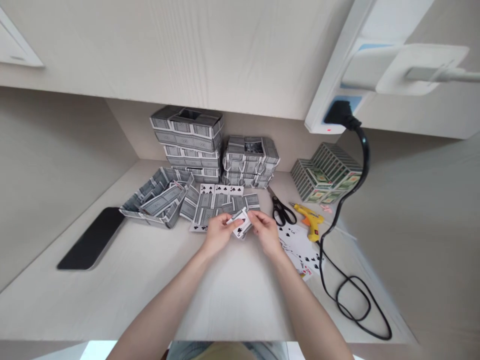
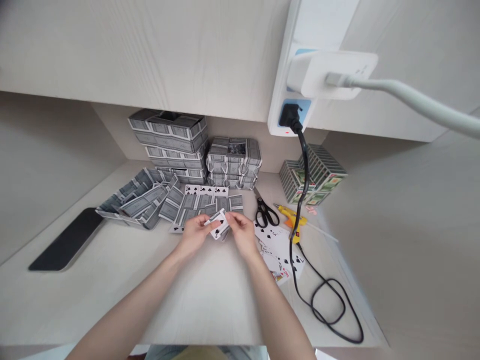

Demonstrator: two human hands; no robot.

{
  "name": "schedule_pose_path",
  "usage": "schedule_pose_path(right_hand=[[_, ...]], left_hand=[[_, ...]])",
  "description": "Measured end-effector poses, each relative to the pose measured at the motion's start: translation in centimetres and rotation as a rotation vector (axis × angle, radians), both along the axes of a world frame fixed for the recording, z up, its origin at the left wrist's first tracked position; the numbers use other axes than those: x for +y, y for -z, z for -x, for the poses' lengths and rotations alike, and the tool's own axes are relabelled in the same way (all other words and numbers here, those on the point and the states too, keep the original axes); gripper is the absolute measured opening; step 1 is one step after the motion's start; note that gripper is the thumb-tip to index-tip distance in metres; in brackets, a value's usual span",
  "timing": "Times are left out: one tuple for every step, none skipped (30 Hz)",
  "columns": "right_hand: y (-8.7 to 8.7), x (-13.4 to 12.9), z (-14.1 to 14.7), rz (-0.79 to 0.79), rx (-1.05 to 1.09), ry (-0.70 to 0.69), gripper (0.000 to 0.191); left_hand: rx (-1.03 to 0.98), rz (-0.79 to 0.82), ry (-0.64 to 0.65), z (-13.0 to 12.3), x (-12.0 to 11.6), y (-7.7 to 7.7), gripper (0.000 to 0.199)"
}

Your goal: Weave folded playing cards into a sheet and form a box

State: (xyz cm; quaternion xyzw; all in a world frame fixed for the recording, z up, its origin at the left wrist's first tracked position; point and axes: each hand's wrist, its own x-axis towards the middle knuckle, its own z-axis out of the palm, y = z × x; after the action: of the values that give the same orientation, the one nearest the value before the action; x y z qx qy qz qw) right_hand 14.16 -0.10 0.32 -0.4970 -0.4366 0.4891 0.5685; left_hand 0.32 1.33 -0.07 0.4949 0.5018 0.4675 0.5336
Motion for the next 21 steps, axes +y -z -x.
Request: schedule_pose_path(right_hand=[[0.1,0.0,0.0,-0.008,-0.015,0.000,0.027],[0.2,0.0,0.0,-0.020,-0.025,0.000,0.027],[0.2,0.0,0.0,-0.032,-0.029,0.005,0.027],[0.3,0.0,0.0,-0.039,-0.027,0.010,0.027],[0.3,0.0,0.1,-0.041,-0.023,0.011,0.028],[0.3,0.0,0.2,-0.039,-0.019,0.010,0.028],[0.2,0.0,0.2,-0.034,-0.016,0.001,0.029],[0.2,0.0,0.3,-0.026,-0.014,-0.011,0.030],[0.1,-0.1,0.4,-0.021,-0.015,-0.028,0.031],[0.0,-0.1,0.4,-0.017,-0.021,-0.045,0.032],[0.0,-0.1,0.4,-0.014,-0.030,-0.058,0.032],[-0.1,-0.1,0.4,-0.014,-0.040,-0.064,0.032],[-0.2,-0.1,0.4,-0.018,-0.050,-0.064,0.031],[-0.2,-0.1,0.3,-0.024,-0.057,-0.058,0.031],[-0.3,-0.1,0.3,-0.031,-0.058,-0.048,0.030],[-0.3,-0.1,0.2,-0.038,-0.050,-0.038,0.029],[-0.3,-0.1,0.1,-0.045,-0.036,-0.031,0.028],[-0.3,-0.1,0.1,-0.050,-0.022,-0.030,0.028],[-0.3,0.0,0.0,-0.054,-0.012,-0.036,0.031],[-0.2,0.0,0.0,-0.059,-0.010,-0.046,0.036],[-0.1,0.0,-0.1,-0.062,-0.017,-0.058,0.039]], left_hand=[[0.016,-0.007,-0.003,-0.1,0.0,0.0,0.033],[0.025,-0.013,-0.010,-0.1,-0.1,0.0,0.032],[0.018,-0.015,-0.019,-0.2,-0.1,0.0,0.032],[-0.010,-0.010,-0.029,-0.3,-0.2,0.0,0.032],[-0.056,0.003,-0.036,-0.4,-0.2,-0.1,0.033],[-0.111,0.022,-0.041,-0.5,-0.2,-0.1,0.035],[-0.161,0.045,-0.049,-0.5,-0.2,-0.2,0.037],[-0.197,0.068,-0.058,-0.4,-0.2,-0.3,0.037],[-0.211,0.087,-0.068,-0.3,-0.1,-0.3,0.037],[-0.206,0.103,-0.076,-0.1,-0.1,-0.4,0.035],[-0.188,0.111,-0.085,0.0,0.0,-0.5,0.034],[-0.163,0.112,-0.090,0.2,0.1,-0.5,0.033],[-0.137,0.105,-0.090,0.4,0.2,-0.6,0.032],[-0.111,0.093,-0.086,0.6,0.2,-0.6,0.033],[-0.087,0.076,-0.082,0.7,0.3,-0.6,0.033],[-0.066,0.058,-0.074,0.8,0.3,-0.5,0.033],[-0.051,0.042,-0.065,0.9,0.4,-0.4,0.033],[-0.043,0.030,-0.049,0.9,0.4,-0.2,0.033],[-0.039,0.022,-0.028,0.9,0.4,-0.1,0.033],[-0.033,0.015,-0.006,0.8,0.5,0.1,0.033],[-0.024,0.010,0.012,0.8,0.5,0.3,0.033]])
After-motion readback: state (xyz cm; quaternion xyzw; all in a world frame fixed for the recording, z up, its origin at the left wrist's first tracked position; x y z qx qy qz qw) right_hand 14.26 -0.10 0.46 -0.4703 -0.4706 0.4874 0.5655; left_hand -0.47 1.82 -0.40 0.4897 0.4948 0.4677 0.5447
